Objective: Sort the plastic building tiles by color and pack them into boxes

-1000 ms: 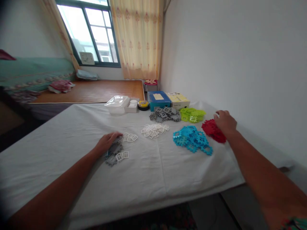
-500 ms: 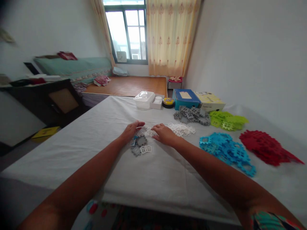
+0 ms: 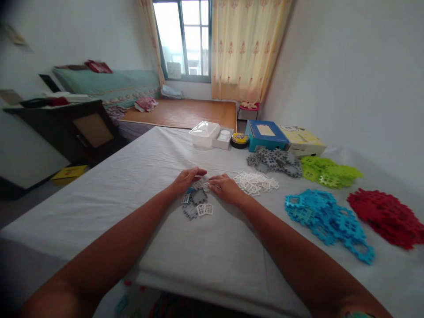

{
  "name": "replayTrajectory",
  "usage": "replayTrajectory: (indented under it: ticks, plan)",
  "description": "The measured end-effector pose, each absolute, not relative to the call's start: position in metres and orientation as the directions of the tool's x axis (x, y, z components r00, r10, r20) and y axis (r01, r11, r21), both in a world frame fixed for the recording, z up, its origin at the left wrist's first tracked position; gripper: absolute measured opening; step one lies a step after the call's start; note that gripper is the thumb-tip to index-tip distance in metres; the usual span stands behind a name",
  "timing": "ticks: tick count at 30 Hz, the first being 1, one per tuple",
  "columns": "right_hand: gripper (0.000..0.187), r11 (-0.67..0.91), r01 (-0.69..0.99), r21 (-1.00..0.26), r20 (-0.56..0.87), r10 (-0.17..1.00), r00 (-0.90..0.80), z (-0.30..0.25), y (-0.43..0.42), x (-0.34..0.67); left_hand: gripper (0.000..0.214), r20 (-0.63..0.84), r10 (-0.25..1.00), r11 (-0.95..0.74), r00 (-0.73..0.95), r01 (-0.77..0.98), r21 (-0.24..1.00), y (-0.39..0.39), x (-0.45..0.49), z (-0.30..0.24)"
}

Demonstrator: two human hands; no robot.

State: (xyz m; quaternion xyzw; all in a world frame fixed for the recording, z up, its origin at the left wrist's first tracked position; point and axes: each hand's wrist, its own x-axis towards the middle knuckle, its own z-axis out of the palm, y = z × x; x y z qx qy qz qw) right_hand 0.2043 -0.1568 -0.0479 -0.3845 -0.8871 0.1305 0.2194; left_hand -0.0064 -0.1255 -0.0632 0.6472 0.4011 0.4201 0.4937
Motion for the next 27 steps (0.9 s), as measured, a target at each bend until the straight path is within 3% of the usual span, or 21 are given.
replayTrajectory:
  ticks: [3, 6, 10, 16, 23, 27]
  plan:
    - [0.027, 0.630, 0.551, -0.548, 0.316, 0.765, -0.561, -0.044, -0.153, 0.212, 0.064, 0.143, 0.939, -0.181, 0.314, 0.096, 0.979, -0.126, -0.007, -0.063]
    - [0.029, 0.448, 0.481, -0.754, 0.242, 0.869, -0.431, -0.039, -0.146, 0.226, 0.063, 0.144, 0.937, -0.184, 0.318, 0.099, 0.978, -0.126, -0.007, -0.063]
    - [0.034, 0.324, 0.439, -0.838, 0.148, 0.910, -0.388, -0.034, -0.138, 0.247, 0.065, 0.141, 0.932, -0.195, 0.334, 0.133, 0.972, -0.127, -0.008, -0.063]
    - [0.033, 0.347, 0.568, -0.746, 0.089, 0.898, -0.431, -0.023, -0.128, 0.277, 0.066, 0.145, 0.928, -0.207, 0.343, 0.152, 0.966, -0.127, -0.009, -0.063]
    - [0.031, 0.246, 0.798, -0.551, 0.174, 0.968, -0.178, -0.017, -0.113, 0.330, 0.066, 0.145, 0.923, -0.207, 0.356, 0.143, 0.968, -0.127, -0.010, -0.062]
    - [0.031, 0.207, 0.830, -0.518, 0.079, 0.978, -0.195, -0.019, -0.112, 0.334, 0.065, 0.141, 0.926, -0.203, 0.349, 0.148, 0.968, -0.128, -0.010, -0.061]
